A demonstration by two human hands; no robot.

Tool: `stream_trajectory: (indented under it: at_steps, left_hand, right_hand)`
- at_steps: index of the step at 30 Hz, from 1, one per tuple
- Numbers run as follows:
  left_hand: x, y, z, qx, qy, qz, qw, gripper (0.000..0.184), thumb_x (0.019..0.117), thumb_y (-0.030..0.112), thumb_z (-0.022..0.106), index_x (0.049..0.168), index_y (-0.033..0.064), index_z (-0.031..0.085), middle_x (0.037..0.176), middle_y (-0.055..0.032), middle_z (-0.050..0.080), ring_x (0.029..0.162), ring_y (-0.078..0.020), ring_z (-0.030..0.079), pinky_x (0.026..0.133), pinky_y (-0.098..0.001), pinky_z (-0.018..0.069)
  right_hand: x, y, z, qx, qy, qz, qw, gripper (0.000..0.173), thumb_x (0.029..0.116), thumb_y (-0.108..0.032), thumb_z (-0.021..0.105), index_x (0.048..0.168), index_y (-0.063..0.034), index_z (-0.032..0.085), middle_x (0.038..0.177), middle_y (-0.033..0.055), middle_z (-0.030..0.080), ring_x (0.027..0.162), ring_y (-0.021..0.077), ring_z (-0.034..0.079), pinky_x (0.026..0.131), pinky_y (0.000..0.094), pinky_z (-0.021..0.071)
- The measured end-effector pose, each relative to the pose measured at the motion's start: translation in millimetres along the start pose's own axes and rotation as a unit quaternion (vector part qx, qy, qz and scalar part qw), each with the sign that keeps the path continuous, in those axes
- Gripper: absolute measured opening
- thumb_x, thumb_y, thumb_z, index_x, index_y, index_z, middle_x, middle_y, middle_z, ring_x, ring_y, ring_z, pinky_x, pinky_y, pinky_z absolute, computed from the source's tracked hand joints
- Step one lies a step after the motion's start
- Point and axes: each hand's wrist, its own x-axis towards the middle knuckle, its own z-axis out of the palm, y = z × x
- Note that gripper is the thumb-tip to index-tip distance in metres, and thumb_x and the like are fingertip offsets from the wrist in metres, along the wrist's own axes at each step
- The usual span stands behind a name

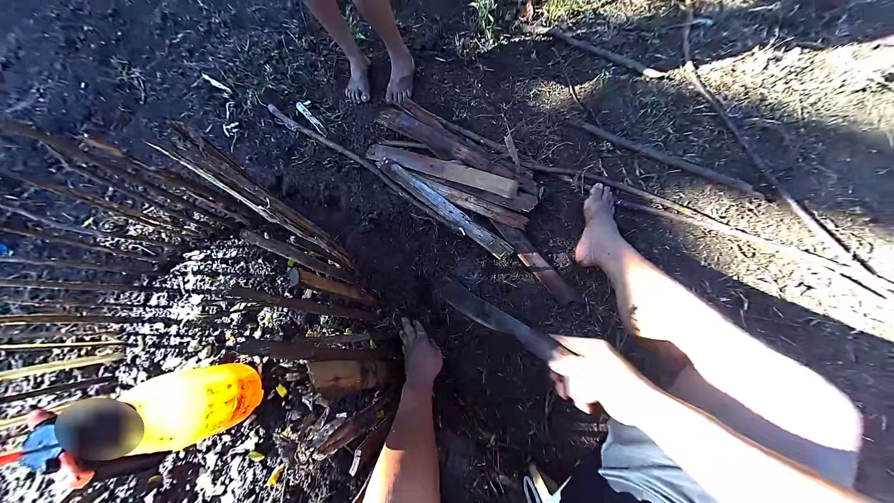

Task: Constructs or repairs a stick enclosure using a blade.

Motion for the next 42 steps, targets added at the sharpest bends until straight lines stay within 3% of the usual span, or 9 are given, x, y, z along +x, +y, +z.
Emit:
stream_trajectory:
  at_steps: [5,8,13,16,21,25,30,35,42]
  left_hand:
    - [-18.8,10.7,-2.2,0.011,-0.014,-0.067,0.998,0.067,0.0992,0.019,0.053,0.159,-0.0029,0.03,0.17,-0.0242,0.005,0.154,-0.0452,0.02,0.12,-0.0547,0.0328]
    - [-36.6,6.3,12.3,0.023,-0.005,-0.093,0.995,0.073,0.0969,0.019,0.057,0.158,-0.0059,0.027,0.17,-0.0266,0.004,0.155,-0.0444,0.019,0.122,-0.0536,0.0316]
    - [-63.4,2.4,44.0,-0.01,0.082,-0.102,0.991,0.072,0.0999,0.021,0.055,0.156,-0.0118,0.025,0.167,-0.0337,0.007,0.154,-0.0467,0.018,0.123,-0.051,0.03]
    - [-72.2,4.2,53.7,-0.001,0.117,-0.062,0.991,0.074,0.0983,0.019,0.057,0.156,-0.0131,0.024,0.166,-0.0356,0.007,0.154,-0.0489,0.017,0.124,-0.052,0.0277]
    - [-64.4,3.1,58.7,0.031,0.084,-0.013,0.996,0.073,0.0982,0.02,0.056,0.157,-0.0095,0.026,0.167,-0.0325,0.009,0.155,-0.0456,0.018,0.124,-0.0536,0.025]
    - [-53.3,2.5,49.1,0.054,0.013,-0.027,0.998,0.073,0.0992,0.023,0.053,0.161,-0.0017,0.023,0.17,-0.0248,0.009,0.157,-0.0397,0.014,0.125,-0.0539,0.0233]
    - [-51.9,-10.8,41.1,0.08,-0.025,-0.084,0.993,0.072,0.1012,0.029,0.052,0.162,0.0018,0.024,0.17,-0.0233,0.011,0.156,-0.0431,0.015,0.122,-0.0587,0.026]
    - [-67.8,-14.6,46.2,0.019,0.009,-0.117,0.993,0.07,0.1011,0.024,0.051,0.161,-0.0004,0.023,0.17,-0.0249,0.009,0.155,-0.0441,0.019,0.121,-0.0565,0.03]
    - [-110.3,-32.3,71.6,-0.054,0.043,-0.119,0.991,0.06,0.1055,0.017,0.044,0.159,-0.0042,0.027,0.168,-0.0266,0.017,0.154,-0.0377,0.027,0.122,-0.0455,0.0338]
  right_hand:
    - [54.3,-3.2,73.8,-0.357,0.012,-0.064,0.932,0.07,0.0979,-0.021,0.059,0.163,-0.0232,0.033,0.126,0.0154,0.068,0.103,0.0301,0.071,0.089,0.0521,0.0593]
    - [23.8,3.8,71.8,-0.513,0.004,-0.091,0.854,0.074,0.0999,-0.027,0.053,0.166,-0.0328,0.021,0.125,0.019,0.066,0.105,0.0382,0.07,0.085,0.0591,0.0578]
    - [-33.4,15.4,22.2,-0.354,-0.016,-0.09,0.931,0.065,0.0978,-0.025,0.062,0.159,-0.0324,0.041,0.122,0.0082,0.073,0.102,0.0241,0.073,0.093,0.0511,0.0581]
    - [-78.6,33.8,-0.4,-0.209,0.01,-0.093,0.973,0.062,0.0927,-0.015,0.068,0.153,-0.0181,0.052,0.096,0.0064,0.076,0.068,0.0165,0.071,0.067,0.0397,0.0627]
    - [-46.7,38.8,10.0,0.036,-0.01,0.031,0.999,0.056,0.0982,-0.012,0.06,0.153,-0.0179,0.049,0.088,0.0109,0.07,0.055,0.0205,0.062,0.044,0.0355,0.0525]
    - [17.6,27.6,57.0,-0.11,-0.02,0.01,0.994,0.058,0.0974,-0.015,0.062,0.154,-0.0206,0.048,0.093,0.0114,0.07,0.061,0.0211,0.066,0.05,0.0367,0.0559]
    - [-27.9,37.7,42.8,-0.431,-0.018,-0.065,0.9,0.068,0.0987,-0.029,0.058,0.162,-0.0365,0.034,0.124,0.011,0.072,0.108,0.0313,0.071,0.094,0.0588,0.0558]
    - [-102.3,42.5,-9.3,-0.144,-0.012,-0.073,0.987,0.061,0.0946,-0.009,0.065,0.154,-0.012,0.05,0.089,0.0095,0.074,0.058,0.0175,0.067,0.054,0.0374,0.0596]
    - [-123.1,-75.5,-0.1,-0.015,0.037,0.04,0.998,0.035,0.1017,-0.008,0.059,0.133,0.0061,0.056,0.1,0.0151,0.067,0.076,0.0126,0.068,0.065,0.0218,0.0565]
